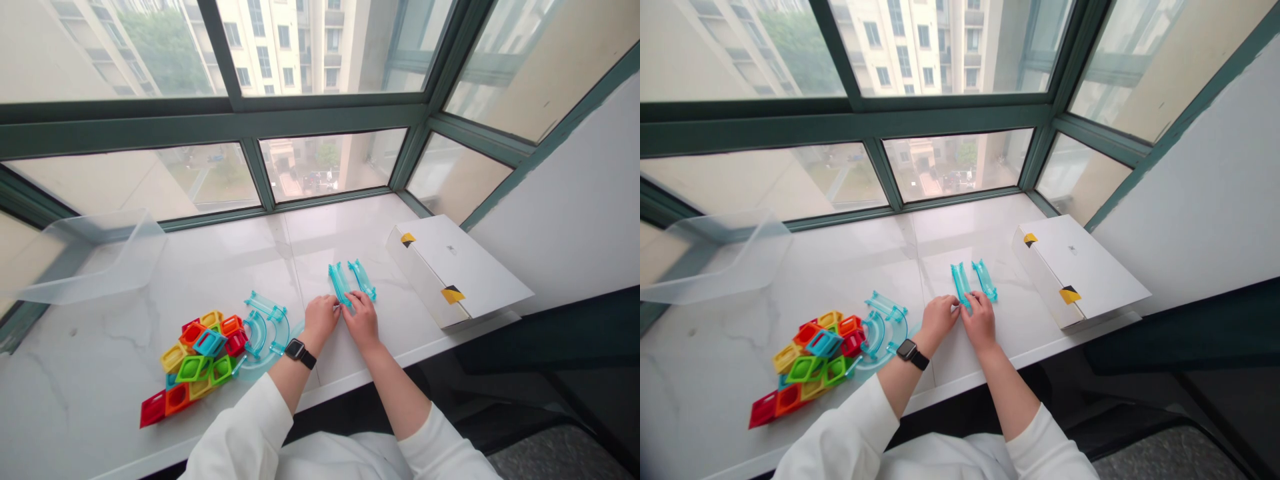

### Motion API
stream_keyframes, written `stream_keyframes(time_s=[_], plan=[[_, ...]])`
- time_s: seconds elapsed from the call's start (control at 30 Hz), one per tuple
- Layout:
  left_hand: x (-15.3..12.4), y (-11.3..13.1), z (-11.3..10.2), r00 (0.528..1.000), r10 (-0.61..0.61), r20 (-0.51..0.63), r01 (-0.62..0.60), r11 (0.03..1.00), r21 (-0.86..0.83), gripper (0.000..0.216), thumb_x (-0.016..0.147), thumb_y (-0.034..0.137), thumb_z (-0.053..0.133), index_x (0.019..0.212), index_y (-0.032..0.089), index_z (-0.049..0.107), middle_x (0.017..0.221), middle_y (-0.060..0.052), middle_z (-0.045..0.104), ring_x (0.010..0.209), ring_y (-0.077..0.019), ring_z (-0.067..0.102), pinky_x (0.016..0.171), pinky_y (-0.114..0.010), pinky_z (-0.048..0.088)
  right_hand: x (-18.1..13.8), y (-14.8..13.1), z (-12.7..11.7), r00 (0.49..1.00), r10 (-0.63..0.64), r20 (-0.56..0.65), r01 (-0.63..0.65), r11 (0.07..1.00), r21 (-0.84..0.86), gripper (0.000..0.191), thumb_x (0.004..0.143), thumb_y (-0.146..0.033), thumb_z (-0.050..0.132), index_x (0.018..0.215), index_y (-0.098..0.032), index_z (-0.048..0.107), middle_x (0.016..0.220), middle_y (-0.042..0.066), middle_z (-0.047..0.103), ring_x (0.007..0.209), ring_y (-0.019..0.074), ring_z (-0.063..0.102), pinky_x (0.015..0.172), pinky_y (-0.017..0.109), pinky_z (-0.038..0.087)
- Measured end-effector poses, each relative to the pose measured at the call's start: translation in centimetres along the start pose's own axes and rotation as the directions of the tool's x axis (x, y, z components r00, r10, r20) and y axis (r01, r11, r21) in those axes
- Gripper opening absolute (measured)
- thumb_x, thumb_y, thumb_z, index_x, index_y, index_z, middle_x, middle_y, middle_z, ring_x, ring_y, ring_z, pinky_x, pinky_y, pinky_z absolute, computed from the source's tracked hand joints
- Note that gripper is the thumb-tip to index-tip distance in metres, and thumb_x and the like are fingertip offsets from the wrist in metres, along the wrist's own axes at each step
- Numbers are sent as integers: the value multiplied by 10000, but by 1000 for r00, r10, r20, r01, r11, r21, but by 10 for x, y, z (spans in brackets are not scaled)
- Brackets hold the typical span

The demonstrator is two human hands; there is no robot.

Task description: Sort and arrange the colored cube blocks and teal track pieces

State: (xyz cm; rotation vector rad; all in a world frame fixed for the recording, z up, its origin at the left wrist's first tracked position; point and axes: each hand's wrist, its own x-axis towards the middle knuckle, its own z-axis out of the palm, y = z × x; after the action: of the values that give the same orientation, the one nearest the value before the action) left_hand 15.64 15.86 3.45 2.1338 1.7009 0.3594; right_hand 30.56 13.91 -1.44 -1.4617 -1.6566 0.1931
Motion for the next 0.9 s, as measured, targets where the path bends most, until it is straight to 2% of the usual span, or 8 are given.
stream_keyframes(time_s=[0.47, 0.57, 0.63, 0.77, 0.83, 0.9], plan=[[1, -2, 1, 1000, 19, -3, -19, 1000, 2, 117, 968, 260, 663, 1044, 233, 747, 1064, -77, 765, 1034, -249, 688, 929, -361, 490, 0, -5, -5, 999, 21, 25, -22, 1000, 11, 315, 975, -288, 633, 1262, -204, 730, 1247, 152, 640, 1139, 283, 652, 1005, 516, 600], [-3, -2, -4, 999, 30, -17, -30, 999, -11, 109, 955, 275, 698, 1042, 222, 736, 1069, -81, 760, 1023, -256, 684, 902, -364, 491, 1, -11, -12, 1000, 4, 16, -4, 1000, 4, 337, 962, -279, 649, 1289, -219, 706, 1290, 161, 605, 1141, 290, 643, 995, 536, 606], [-9, -4, -12, 996, 60, -70, -63, 997, -45, 116, 957, 310, 713, 1024, 215, 720, 1047, -78, 754, 1002, -256, 676, 879, -364, 485, 2, -16, -19, 1000, -13, -1, 13, 1000, -12, 353, 956, -279, 658, 1302, -216, 691, 1286, 165, 599, 1169, 304, 629, 1006, 559, 597], [-39, -17, -41, 955, 143, -261, -185, 972, -143, 238, 1041, 391, 592, 893, 216, 656, 884, -47, 693, 869, -215, 630, 796, -330, 449, 2, -30, -35, 997, -63, -46, 62, 998, -22, 358, 966, -279, 657, 1320, -222, 670, 1279, 157, 606, 1216, 319, 606, 1042, 587, 567], [-65, -32, -56, 931, 140, -336, -209, 962, -178, 383, 1091, 389, 467, 766, 218, 579, 755, -23, 602, 771, -191, 574, 734, -310, 415, 0, -38, -43, 993, -104, -63, 104, 995, 1, 336, 979, -251, 635, 1313, -237, 674, 1245, 140, 631, 1185, 306, 621, 1043, 575, 563], [-98, -52, -67, 910, 125, -395, -222, 952, -210, 423, 1101, 356, 412, 713, 221, 514, 711, -10, 538, 713, -179, 523, 699, -299, 395, -5, -44, -47, 988, -145, -53, 147, 988, 43, 317, 991, -217, 609, 1297, -249, 683, 1179, 120, 669, 1126, 287, 649, 1019, 539, 575]])
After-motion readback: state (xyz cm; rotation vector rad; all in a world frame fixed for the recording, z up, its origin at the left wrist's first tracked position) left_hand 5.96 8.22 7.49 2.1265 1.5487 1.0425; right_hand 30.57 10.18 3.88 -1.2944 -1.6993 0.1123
